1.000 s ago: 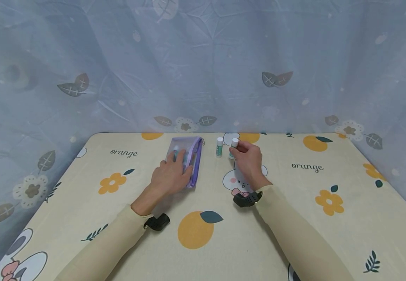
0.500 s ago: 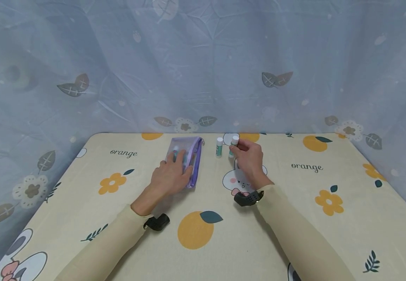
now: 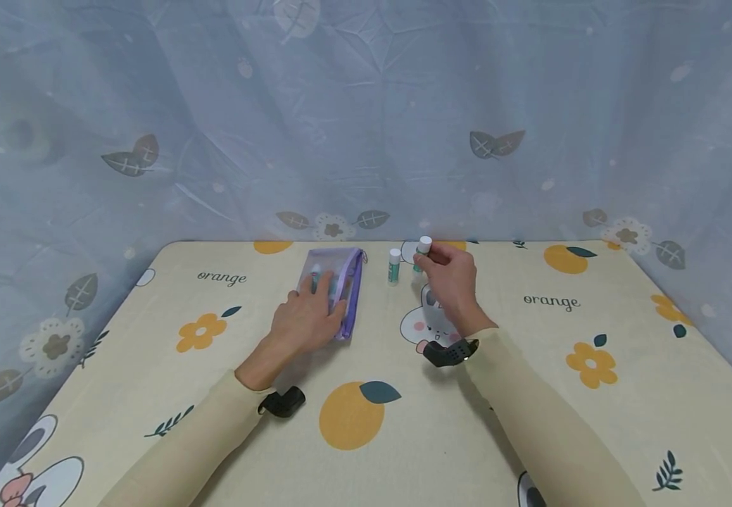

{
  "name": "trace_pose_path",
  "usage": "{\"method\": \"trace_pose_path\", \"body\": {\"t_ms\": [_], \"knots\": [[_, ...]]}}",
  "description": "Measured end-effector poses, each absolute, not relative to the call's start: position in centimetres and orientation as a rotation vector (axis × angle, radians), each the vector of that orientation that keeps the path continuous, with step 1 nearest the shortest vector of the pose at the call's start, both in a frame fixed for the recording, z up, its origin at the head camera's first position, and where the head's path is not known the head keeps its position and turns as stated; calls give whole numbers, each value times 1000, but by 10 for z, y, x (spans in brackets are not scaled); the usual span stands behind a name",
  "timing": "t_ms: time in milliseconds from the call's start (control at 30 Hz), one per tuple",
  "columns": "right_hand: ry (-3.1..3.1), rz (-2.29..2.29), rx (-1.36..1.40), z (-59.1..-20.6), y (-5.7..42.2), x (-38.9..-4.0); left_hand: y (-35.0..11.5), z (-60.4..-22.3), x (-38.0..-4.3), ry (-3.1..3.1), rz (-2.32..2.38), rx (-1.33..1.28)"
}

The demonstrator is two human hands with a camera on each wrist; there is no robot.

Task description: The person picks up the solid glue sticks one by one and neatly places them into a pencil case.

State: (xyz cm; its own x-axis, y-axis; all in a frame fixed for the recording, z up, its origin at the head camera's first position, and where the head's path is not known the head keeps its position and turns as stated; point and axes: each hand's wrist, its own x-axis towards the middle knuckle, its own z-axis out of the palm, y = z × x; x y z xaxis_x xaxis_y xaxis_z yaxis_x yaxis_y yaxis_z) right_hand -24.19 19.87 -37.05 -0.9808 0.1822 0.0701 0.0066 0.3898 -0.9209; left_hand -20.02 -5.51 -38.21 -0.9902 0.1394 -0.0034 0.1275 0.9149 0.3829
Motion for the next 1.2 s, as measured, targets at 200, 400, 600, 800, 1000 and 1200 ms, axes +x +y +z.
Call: {"method": "trace_pose_path", "body": {"t_ms": [200, 400, 600, 800, 1000, 1200], "knots": [[-2491, 1630, -160, -363, 197, -241, -55, -381, -199, 3044, 611, 212], [-2471, 1662, -156, -359, 198, -240, -55, -382, -200, 3047, 607, 217], [-2446, 1703, -145, -355, 199, -238, -55, -382, -200, 3048, 611, 219], [-2415, 1713, -109, -352, 200, -236, -55, -381, -200, 3058, 613, 222], [-2393, 1729, -90, -346, 200, -236, -54, -380, -198, 3057, 607, 222], [-2365, 1750, -75, -341, 199, -237, -54, -380, -199, 3051, 611, 221]]}}
